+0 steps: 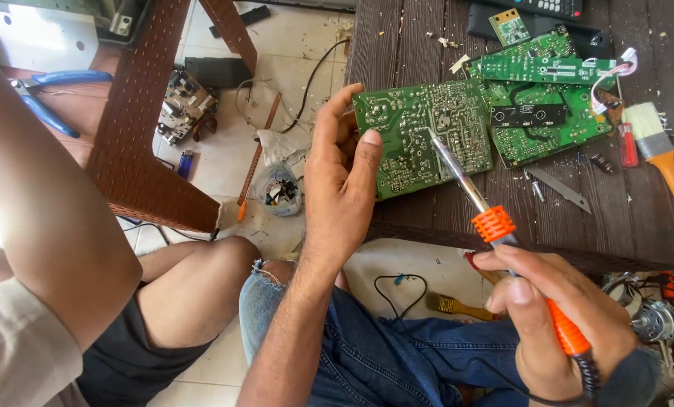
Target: The person uses a soldering iron to work on a green circuit board held in their left hand. They apply the hot tip to various points on the board's surface and then use a small metal blade to scrape or clean the soldered areas.
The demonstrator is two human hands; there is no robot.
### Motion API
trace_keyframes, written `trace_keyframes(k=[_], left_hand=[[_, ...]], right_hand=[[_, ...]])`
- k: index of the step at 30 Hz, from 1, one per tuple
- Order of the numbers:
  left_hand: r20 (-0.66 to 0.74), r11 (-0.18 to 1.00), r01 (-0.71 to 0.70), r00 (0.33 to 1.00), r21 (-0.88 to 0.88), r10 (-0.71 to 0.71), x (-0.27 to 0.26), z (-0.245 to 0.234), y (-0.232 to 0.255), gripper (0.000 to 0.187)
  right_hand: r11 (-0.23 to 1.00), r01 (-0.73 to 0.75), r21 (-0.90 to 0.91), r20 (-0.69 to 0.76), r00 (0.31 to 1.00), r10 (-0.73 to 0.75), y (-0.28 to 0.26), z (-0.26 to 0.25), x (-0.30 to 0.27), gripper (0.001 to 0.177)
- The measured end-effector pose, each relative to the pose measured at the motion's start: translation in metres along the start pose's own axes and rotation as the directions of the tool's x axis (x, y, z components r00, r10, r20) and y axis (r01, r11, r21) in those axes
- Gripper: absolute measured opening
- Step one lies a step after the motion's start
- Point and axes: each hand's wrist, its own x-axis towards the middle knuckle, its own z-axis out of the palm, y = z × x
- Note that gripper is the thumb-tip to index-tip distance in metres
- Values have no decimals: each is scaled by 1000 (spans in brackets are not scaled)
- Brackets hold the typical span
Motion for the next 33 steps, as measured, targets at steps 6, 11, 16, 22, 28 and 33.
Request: trace_keyframes(k=[6, 11, 16, 22, 28, 33], left_hand=[[3, 1000, -6, 1000, -16, 6, 0, 0, -2, 47], [4, 1000, 16, 1000, 15, -16, -1, -1, -1, 47], [4, 1000, -2, 1000, 15, 2, 0, -1, 0, 49], [14, 999, 41, 999, -13, -41, -1, -1, 2, 47], [16, 1000, 21, 1000, -22, -21, -2, -1, -1, 49], [24, 999, -13, 1000, -31, 14, -1, -2, -3, 43]], right_hand=[[1000, 25, 14, -133, 991, -23, -11, 10, 6, 35], [1000, -16, 24, -90, 996, 18, -13, 12, 7, 38], [987, 144, 74, -162, 978, -130, -9, 14, 8, 28], [992, 121, 39, -136, 984, -114, -11, 12, 8, 30], [990, 138, 11, -101, 986, -136, -11, 9, 8, 29], [987, 160, 4, -89, 983, -159, -11, 3, 10, 28]])
